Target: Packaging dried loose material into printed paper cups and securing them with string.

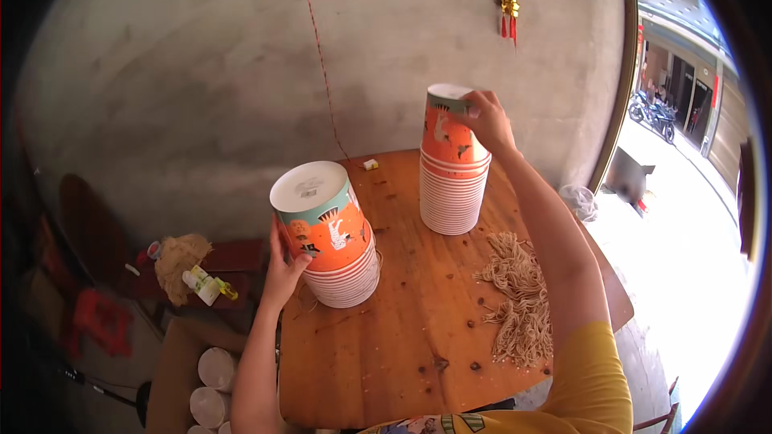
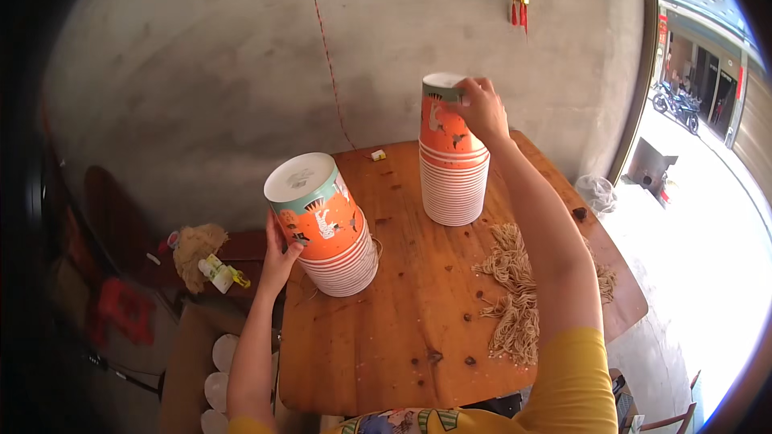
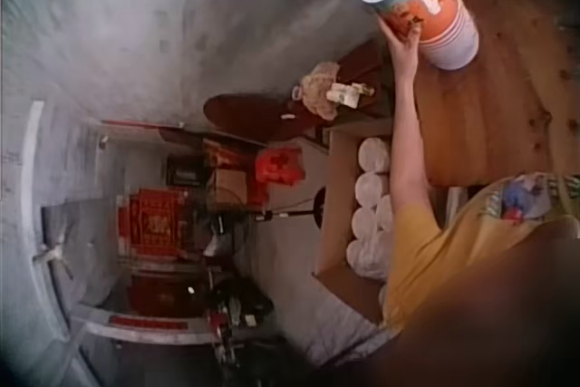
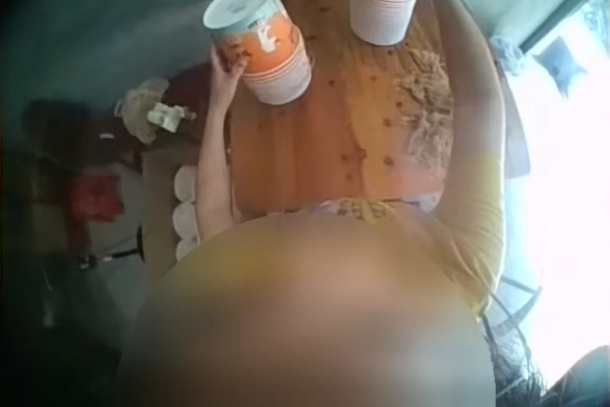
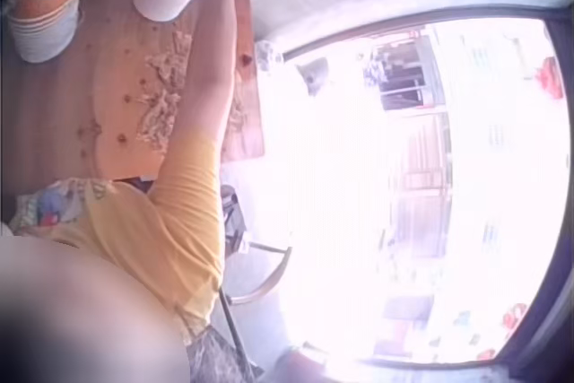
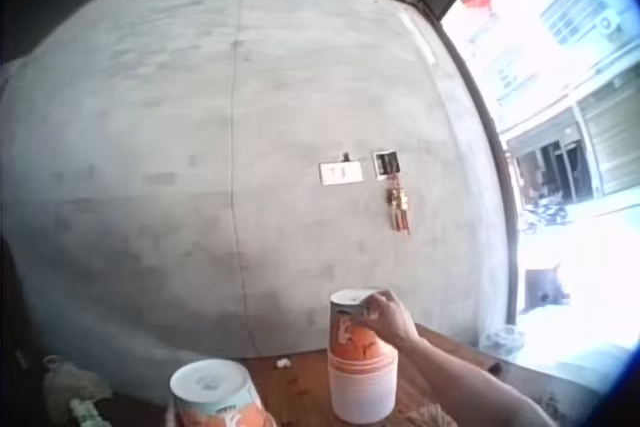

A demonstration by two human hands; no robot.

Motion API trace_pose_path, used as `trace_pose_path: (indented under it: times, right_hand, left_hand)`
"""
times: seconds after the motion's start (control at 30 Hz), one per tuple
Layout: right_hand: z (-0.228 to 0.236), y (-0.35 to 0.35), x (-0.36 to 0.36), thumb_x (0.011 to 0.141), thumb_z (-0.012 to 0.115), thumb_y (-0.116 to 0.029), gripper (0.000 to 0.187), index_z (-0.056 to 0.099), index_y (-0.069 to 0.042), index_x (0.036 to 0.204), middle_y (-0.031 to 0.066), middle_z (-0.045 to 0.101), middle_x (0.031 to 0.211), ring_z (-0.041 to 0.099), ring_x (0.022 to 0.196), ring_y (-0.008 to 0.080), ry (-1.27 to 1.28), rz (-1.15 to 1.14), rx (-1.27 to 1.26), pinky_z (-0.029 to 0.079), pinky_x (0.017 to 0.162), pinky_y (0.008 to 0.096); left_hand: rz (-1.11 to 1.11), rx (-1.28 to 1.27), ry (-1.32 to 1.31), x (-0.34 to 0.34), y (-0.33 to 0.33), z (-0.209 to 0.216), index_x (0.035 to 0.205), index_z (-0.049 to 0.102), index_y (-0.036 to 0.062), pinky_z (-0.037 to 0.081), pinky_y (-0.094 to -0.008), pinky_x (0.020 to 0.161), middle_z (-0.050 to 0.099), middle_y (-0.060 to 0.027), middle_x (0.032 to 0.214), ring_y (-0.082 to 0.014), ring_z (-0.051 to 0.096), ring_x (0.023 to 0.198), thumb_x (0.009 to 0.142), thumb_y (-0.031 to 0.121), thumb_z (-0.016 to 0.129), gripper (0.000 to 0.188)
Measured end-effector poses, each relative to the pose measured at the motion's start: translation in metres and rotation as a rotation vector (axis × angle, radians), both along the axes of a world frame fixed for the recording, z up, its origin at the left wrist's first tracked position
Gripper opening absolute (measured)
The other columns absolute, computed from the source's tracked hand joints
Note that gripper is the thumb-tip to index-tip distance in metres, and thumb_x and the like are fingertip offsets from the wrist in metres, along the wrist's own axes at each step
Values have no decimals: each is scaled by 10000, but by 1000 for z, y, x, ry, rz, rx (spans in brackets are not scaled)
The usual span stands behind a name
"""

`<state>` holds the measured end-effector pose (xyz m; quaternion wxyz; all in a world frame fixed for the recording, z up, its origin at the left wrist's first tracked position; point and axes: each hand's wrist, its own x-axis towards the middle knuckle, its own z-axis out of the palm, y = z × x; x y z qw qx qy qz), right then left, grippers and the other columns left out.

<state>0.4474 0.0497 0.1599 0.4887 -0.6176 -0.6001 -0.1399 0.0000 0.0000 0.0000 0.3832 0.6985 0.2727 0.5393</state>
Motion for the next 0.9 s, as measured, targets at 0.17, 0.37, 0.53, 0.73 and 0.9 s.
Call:
trace_pose_path:
  times: [0.17,0.37,0.53,0.73,0.9]
  right_hand:
    - [39,-24,-5,768,776,-294,397,631,-153,1109,78,557,1211,617,1043,309,19,39,225,521,856,433]
    - [56,-90,-11,739,819,-191,430,631,-155,1124,73,530,1273,576,1124,267,-31,120,594,518,926,397]
    - [24,-150,-20,820,781,-173,448,553,-78,1193,111,530,1275,577,1150,225,328,306,577,515,935,362]
    - [-78,-218,-63,936,669,-200,406,453,-56,1248,70,605,1164,600,1051,142,933,714,96,498,903,310]
    - [-131,-249,-19,962,607,-222,278,570,-92,1205,49,641,1131,626,1053,158,651,589,-470,520,831,322]
  left_hand:
    - [67,97,13,-1,-2,-1,1549,96,95,242,-424,1165,195,-118,1576,-258,222,1448,884,345,711,940]
    - [729,766,41,33,-57,40,1364,415,-6,307,-453,1113,334,-201,1484,-335,357,1348,859,28,556,525]
    - [241,681,144,117,-111,83,1398,364,-20,354,-446,1095,378,-200,1454,-332,435,1300,901,144,625,586]
    - [-102,422,145,186,-150,75,1466,269,7,466,-306,913,395,-151,1419,-183,530,1102,963,-12,479,546]
    - [21,412,207,180,-165,59,1423,361,9,483,-308,830,522,-162,1283,-195,589,972,961,-32,426,469]
